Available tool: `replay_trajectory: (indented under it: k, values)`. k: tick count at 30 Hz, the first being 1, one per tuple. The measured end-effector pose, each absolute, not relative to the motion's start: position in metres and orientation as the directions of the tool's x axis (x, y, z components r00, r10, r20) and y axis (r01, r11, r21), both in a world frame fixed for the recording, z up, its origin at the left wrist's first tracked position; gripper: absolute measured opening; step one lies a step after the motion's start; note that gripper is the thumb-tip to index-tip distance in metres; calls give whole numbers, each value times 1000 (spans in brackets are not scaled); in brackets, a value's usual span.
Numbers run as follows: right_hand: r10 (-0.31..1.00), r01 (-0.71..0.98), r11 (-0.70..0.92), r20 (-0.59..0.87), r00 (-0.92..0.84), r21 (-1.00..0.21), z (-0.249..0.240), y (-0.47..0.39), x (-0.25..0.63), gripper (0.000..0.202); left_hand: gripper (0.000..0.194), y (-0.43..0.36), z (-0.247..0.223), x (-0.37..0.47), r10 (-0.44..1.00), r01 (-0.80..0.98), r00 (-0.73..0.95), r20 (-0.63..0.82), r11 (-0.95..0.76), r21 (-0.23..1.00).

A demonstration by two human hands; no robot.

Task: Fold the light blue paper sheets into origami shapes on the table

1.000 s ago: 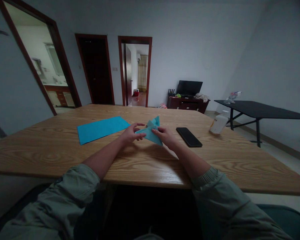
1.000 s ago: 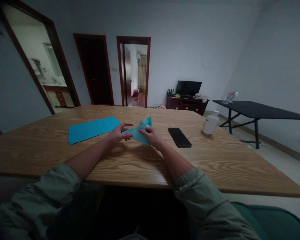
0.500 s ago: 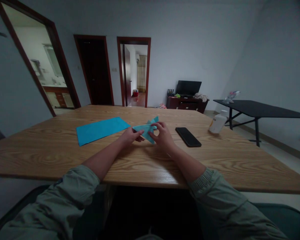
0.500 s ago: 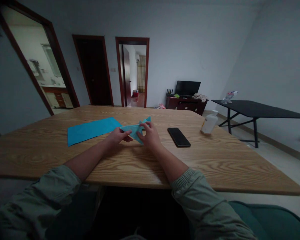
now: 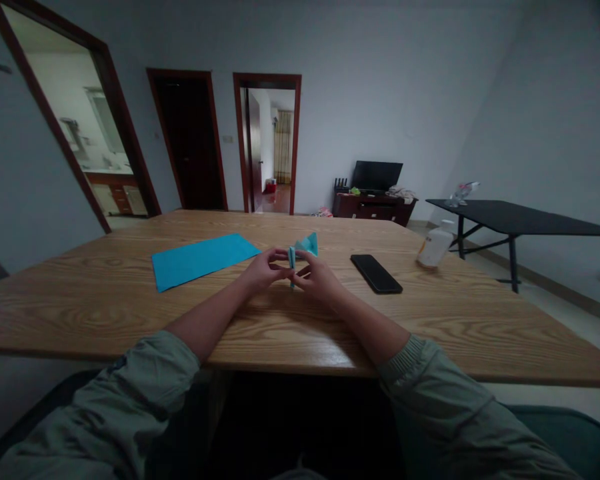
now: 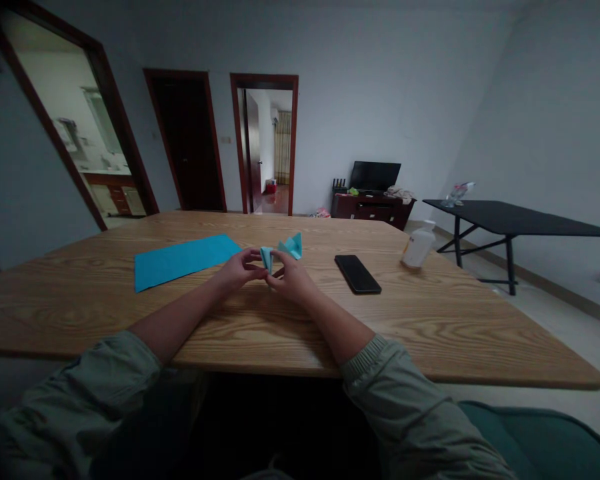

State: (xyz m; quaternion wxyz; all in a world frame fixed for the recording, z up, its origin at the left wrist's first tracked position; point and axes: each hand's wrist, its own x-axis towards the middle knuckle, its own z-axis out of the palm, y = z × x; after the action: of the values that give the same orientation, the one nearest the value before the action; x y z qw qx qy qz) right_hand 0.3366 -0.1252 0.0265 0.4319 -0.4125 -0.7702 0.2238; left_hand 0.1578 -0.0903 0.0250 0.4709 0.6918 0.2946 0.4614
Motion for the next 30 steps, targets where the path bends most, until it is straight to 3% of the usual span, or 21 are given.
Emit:
replay_trajectory:
  k: [8,17,24,30]
  values:
    - [820,406,573,506,-268,-712,25,-123,338,57,49,-92,24,157,798,22,438,413,-469,883]
    - [826,474,555,520,-218,-684,22,-119,342,45,35,-98,32,158,794,150,352,496,-571,807]
    - [846,440,526,499,-187,-728,24,-119,348,46,38,-91,30,155,826,138,388,408,-490,861]
    - [863,400,504,462,-203,-766,31,-122,349,44,37,-85,29,153,858,27,401,322,-362,932]
